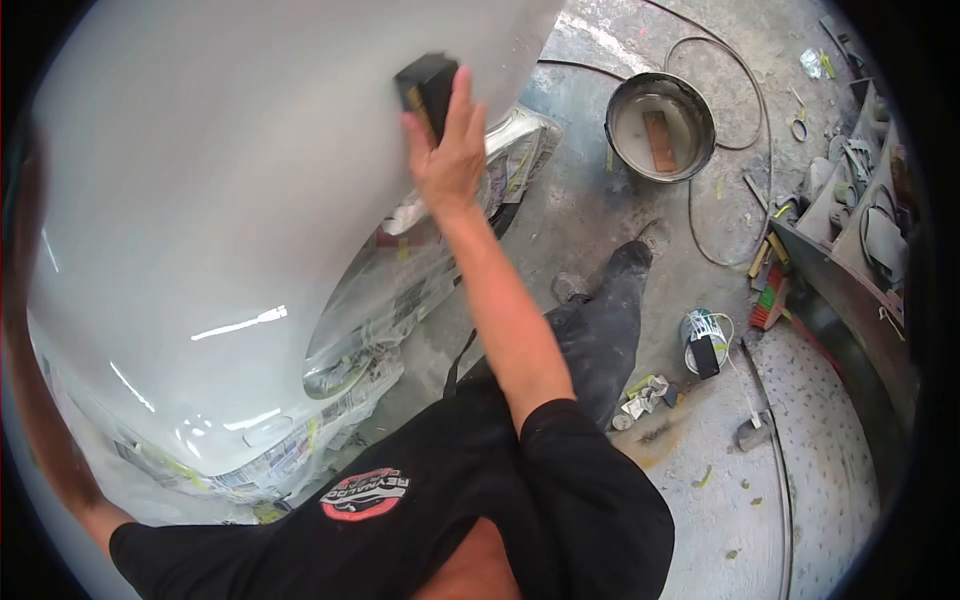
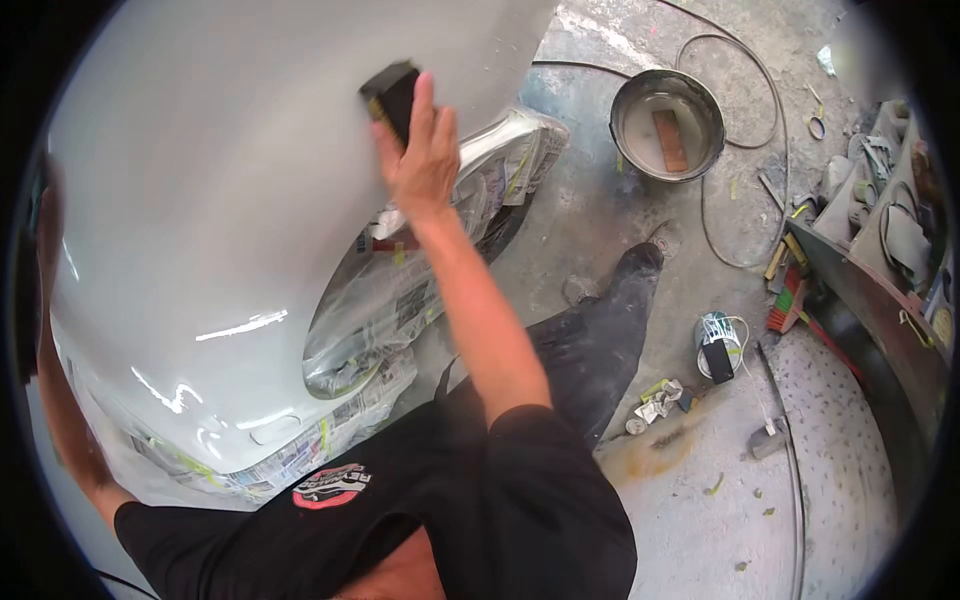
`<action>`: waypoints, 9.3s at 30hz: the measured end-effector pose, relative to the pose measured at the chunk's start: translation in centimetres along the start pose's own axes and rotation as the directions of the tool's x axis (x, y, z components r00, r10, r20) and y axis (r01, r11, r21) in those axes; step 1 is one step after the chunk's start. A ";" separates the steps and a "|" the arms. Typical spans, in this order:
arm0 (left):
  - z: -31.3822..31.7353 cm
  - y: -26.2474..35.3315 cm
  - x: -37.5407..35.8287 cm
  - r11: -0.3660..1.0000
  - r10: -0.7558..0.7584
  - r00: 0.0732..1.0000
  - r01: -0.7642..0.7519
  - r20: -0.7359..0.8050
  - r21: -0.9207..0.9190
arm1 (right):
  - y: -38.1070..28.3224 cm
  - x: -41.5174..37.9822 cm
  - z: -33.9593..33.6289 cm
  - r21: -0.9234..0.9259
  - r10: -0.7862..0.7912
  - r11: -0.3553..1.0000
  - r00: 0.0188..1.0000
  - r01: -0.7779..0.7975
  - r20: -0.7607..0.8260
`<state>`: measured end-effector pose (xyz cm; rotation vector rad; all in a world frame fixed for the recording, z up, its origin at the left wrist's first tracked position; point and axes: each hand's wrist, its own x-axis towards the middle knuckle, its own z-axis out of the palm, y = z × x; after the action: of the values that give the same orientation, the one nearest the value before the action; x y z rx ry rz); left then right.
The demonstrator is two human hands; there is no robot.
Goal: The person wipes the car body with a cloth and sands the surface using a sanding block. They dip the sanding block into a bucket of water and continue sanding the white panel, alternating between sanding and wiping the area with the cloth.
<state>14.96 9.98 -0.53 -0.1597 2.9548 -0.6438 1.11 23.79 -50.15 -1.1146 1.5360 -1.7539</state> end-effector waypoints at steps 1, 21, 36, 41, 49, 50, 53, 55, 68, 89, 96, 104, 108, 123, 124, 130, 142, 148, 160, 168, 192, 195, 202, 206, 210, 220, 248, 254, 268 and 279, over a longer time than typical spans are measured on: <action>-0.2 0.7 0.2 0.999 -0.039 0.999 0.039 0.008 -0.015 | 1.6 2.3 0.0 -0.014 0.028 0.999 1.000 -0.028 0.001; -0.1 0.9 0.9 0.998 -0.069 0.996 0.070 0.048 -0.004 | 3.9 7.5 0.4 0.060 0.237 0.971 0.969 -0.233 -0.070; -1.1 1.7 1.0 0.994 -0.098 0.993 0.095 0.069 0.056 | -0.7 9.9 -0.2 -0.099 0.291 0.953 0.956 -0.288 0.027; -1.1 2.7 1.0 0.993 -0.096 0.994 0.092 0.049 0.077 | -9.2 -1.1 -1.0 -0.141 0.116 0.985 0.982 -0.095 0.150; -0.8 3.2 0.5 0.987 -0.135 0.990 0.131 0.035 0.096 | 1.4 10.5 -0.5 -0.135 0.336 0.937 0.938 -0.323 0.088; -1.0 2.6 0.4 0.987 -0.127 0.992 0.123 0.029 0.102 | 1.0 10.5 -0.3 -0.144 0.367 0.924 0.928 -0.355 0.067; -0.8 3.3 0.4 0.987 -0.120 0.993 0.118 0.017 0.110 | -6.2 5.5 -1.2 -0.099 0.261 0.964 0.951 -0.247 0.164; -0.8 3.2 0.3 0.987 -0.126 0.992 0.124 0.013 0.106 | -9.4 -1.0 -1.3 -0.056 0.073 0.997 0.959 -0.060 0.273; 0.1 0.7 0.7 0.997 -0.003 0.999 0.007 -0.047 0.082 | -2.5 0.5 -1.1 0.053 0.027 0.998 0.995 -0.032 0.099; -3.3 4.2 1.5 0.944 -0.265 0.909 0.176 0.323 0.279 | 7.7 8.8 0.0 -0.118 0.110 0.987 0.993 -0.113 -0.031; -2.9 4.3 1.1 0.939 -0.333 0.895 0.285 0.297 0.193 | 3.0 1.4 -0.6 -0.058 0.132 0.990 0.989 -0.129 0.060; -3.2 4.8 1.4 0.915 -0.338 0.900 0.244 0.276 0.322 | 1.4 4.7 -0.5 -0.085 0.232 0.970 0.972 -0.228 0.037; -3.3 4.5 1.2 0.922 -0.335 0.897 0.250 0.289 0.295 | -3.0 -0.1 -1.0 0.011 -0.001 1.000 0.999 0.001 0.043; -3.3 3.4 0.7 0.940 -0.291 0.907 0.213 0.304 0.266 | -4.3 3.3 -1.0 -0.110 0.121 0.989 0.974 -0.102 0.190; -3.3 3.2 0.7 0.941 -0.291 0.905 0.212 0.309 0.264 | -2.2 6.4 -1.0 -0.121 0.184 0.979 0.972 -0.167 0.147; -3.2 4.7 1.3 0.917 -0.313 0.912 0.219 0.265 0.332 | 4.7 11.8 -0.8 -0.070 0.218 0.975 0.971 -0.211 0.094; -2.3 5.3 1.6 0.911 -0.339 0.928 0.284 0.154 0.299 | -8.3 2.4 -1.3 -0.120 0.218 0.972 0.967 -0.203 0.133; -1.2 5.2 -4.1 0.683 -0.720 0.657 0.728 0.225 0.062 | -2.3 6.5 -0.4 -0.066 0.162 0.985 0.986 -0.159 0.044; -1.2 6.9 3.1 0.881 -0.371 0.924 0.320 0.090 0.348 | -8.8 3.4 -1.8 0.012 0.072 0.997 0.973 -0.077 0.220; -1.8 7.0 2.6 0.884 -0.369 0.927 0.329 0.065 0.333 | -4.7 6.5 -0.2 -0.030 0.068 0.997 0.994 -0.065 0.084; 0.5 2.8 3.0 0.986 -0.145 0.989 0.148 -0.038 0.076 | 4.0 9.6 -0.7 0.047 0.229 0.971 0.971 -0.232 0.070; -0.9 8.7 4.6 0.774 -0.633 0.773 0.633 0.052 -0.001 | -3.5 3.5 -2.1 -0.007 0.166 0.986 0.970 -0.167 0.177; -1.6 5.1 -0.5 0.842 -0.537 0.816 0.504 0.214 0.193 | 5.2 9.3 -0.3 0.019 0.090 0.996 0.996 -0.090 0.011; -3.2 4.3 -0.6 0.885 -0.434 0.852 0.343 0.292 0.313 | 5.1 9.3 -0.6 0.024 0.208 0.978 0.977 -0.209 0.035; -3.3 4.7 -2.0 0.822 -0.557 0.761 0.451 0.331 0.346 | 1.1 2.2 -1.8 0.055 0.061 0.996 0.982 -0.072 0.180; -3.4 3.7 0.7 0.928 -0.298 0.887 0.183 0.353 0.323 | 6.1 6.8 -0.9 -0.003 0.131 0.991 0.990 -0.131 0.046; -3.8 4.2 0.9 0.913 -0.334 0.883 0.215 0.330 0.347 | 5.5 4.5 -1.1 0.057 0.132 0.989 0.990 -0.135 0.052; -3.4 4.4 1.0 0.921 -0.319 0.896 0.216 0.309 0.326 | 10.1 11.9 0.0 -0.029 0.280 0.959 0.958 -0.282 -0.055; -1.9 5.7 1.1 0.891 -0.423 0.896 0.386 0.132 0.238 | -2.7 5.0 -0.6 -0.014 0.214 0.977 0.975 -0.214 0.059; -0.7 6.4 3.2 0.927 -0.346 0.937 0.350 -0.052 0.134 | -16.4 -5.8 -1.0 -0.012 -0.208 0.976 0.952 0.216 0.224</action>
<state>11.17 15.65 -2.88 -0.6793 2.9141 -0.9006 5.11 32.39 -35.47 -1.4876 1.3590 -1.6749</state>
